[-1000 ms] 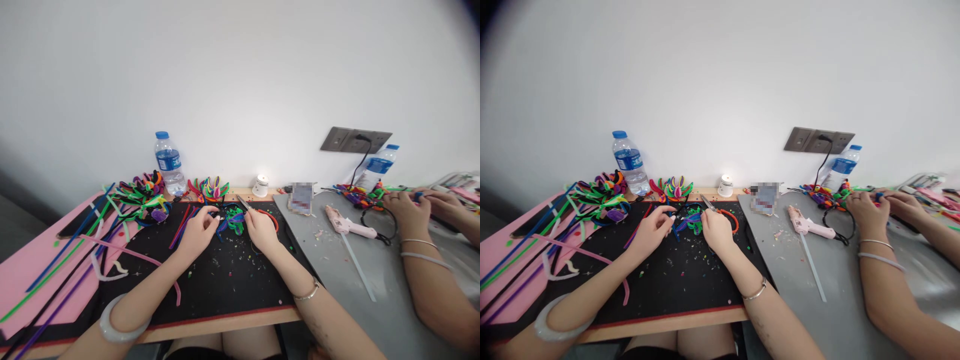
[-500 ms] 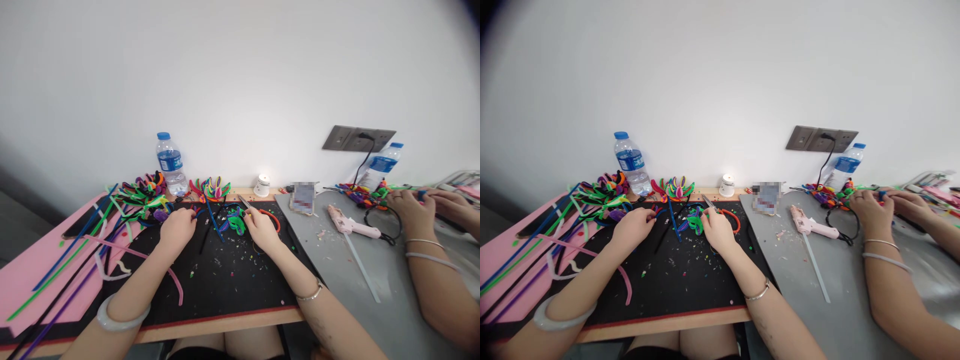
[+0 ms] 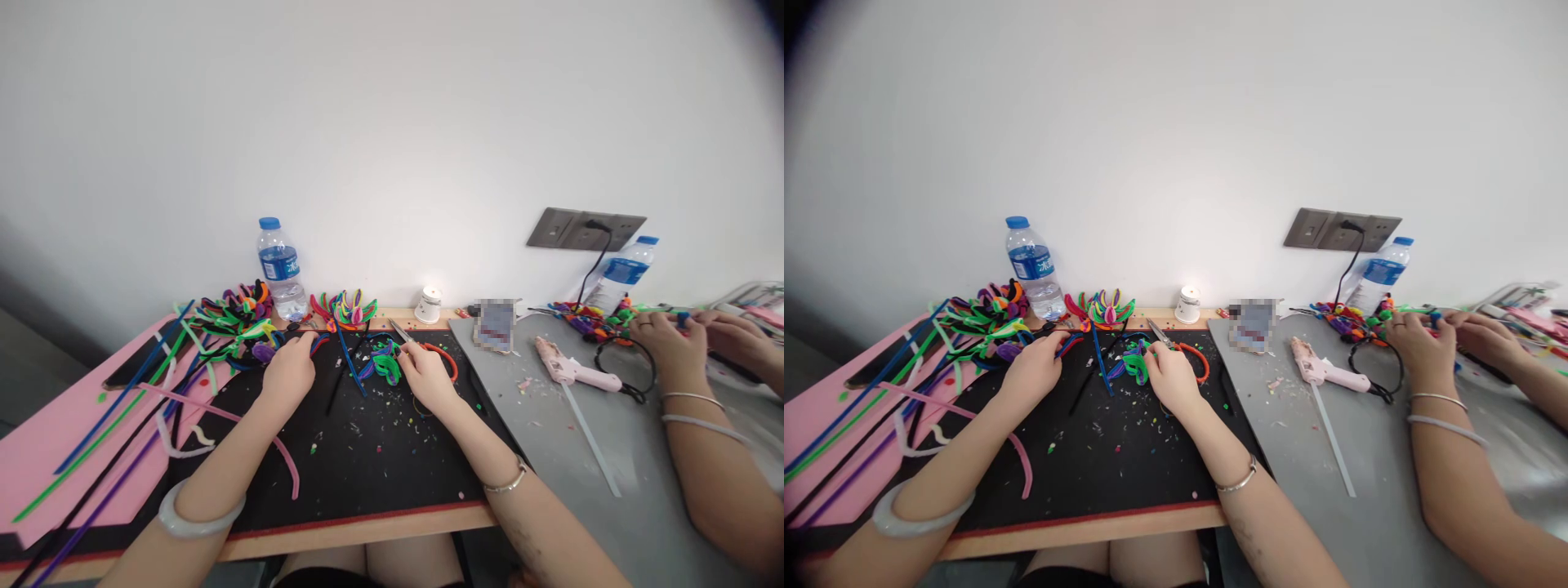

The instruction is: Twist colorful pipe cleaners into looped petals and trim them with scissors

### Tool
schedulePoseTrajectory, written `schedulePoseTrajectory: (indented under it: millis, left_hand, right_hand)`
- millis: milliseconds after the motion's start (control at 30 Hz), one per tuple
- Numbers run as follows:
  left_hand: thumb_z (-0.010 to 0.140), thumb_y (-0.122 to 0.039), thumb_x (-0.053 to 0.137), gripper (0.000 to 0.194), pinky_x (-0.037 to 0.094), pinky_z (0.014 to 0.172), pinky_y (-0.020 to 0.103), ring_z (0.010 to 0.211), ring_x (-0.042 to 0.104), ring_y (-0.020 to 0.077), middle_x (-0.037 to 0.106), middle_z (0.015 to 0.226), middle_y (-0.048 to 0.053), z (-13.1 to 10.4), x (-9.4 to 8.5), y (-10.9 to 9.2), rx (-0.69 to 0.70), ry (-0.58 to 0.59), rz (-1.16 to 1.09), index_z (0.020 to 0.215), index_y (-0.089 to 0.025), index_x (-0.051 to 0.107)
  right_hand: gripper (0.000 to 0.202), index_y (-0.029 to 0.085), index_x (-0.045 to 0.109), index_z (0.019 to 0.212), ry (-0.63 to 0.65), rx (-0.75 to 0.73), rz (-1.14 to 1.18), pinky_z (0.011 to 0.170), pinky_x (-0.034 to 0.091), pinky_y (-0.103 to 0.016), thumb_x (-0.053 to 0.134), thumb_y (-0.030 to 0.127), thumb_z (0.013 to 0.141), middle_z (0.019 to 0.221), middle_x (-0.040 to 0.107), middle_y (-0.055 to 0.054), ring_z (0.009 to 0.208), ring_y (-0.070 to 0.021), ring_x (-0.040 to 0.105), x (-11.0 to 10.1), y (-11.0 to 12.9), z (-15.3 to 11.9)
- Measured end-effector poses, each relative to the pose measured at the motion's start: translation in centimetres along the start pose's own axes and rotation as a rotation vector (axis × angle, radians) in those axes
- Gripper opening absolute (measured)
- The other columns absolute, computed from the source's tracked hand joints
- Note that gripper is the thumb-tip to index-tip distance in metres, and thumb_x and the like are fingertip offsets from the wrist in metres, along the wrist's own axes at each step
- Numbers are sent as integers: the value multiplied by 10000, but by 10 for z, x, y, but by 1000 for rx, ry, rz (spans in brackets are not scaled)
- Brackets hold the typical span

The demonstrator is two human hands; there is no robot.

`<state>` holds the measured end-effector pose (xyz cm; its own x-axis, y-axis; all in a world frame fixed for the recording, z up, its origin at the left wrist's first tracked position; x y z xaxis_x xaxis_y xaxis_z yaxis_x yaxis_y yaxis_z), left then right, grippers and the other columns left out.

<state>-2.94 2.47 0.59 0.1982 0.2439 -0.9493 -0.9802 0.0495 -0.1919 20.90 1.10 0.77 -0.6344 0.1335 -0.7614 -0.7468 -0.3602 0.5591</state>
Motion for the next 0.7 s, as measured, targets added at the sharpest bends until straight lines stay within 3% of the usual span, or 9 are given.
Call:
schedulePoseTrajectory:
  millis: [133, 367, 533, 700]
  left_hand:
    - [728, -62, 379, 427, 438, 648, 282, 868, 599, 247, 634, 941, 115, 1, 0, 2, 2, -21, -25, 1129, -166, 478]
    - [755, -152, 421, 291, 438, 590, 284, 839, 599, 255, 628, 931, 110, 1, 5, 5, -55, 60, 23, 1023, -168, 532]
    - [778, -138, 400, 299, 450, 658, 298, 862, 591, 242, 610, 998, 115, 1, 1, 1, -24, -45, -79, 1037, -169, 547]
    - [800, -177, 399, 275, 454, 800, 296, 880, 578, 185, 614, 977, 83, 1, -7, -13, 109, -243, -478, 1020, -152, 562]
  right_hand:
    - [210, 174, 539, 785, -5, -15, 17, 546, 313, -209, 366, 259, 869, 604, 566, -7, 564, -127, 513, -1, 1, 0]
    - [211, 176, 526, 752, 2, -41, 32, 542, 307, -210, 364, 250, 865, 584, 536, 5, 561, -124, 497, -2, 4, -1]
    - [219, 176, 523, 729, -1, -32, 32, 535, 301, -209, 365, 249, 863, 572, 524, 9, 549, -121, 485, -3, 4, -1]
    - [218, 179, 512, 714, -52, -40, 59, 521, 295, -204, 365, 249, 859, 552, 493, 17, 530, -117, 461, -3, 4, -1]
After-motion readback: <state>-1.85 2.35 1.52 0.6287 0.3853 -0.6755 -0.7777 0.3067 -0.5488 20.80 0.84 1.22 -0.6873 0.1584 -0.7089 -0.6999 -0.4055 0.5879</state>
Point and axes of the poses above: each hand's wrist, its own z-axis towards the middle knuckle, its own x-axis out of the palm, y = z × x, the point moved 1 cm from there along z, towards the middle knuckle
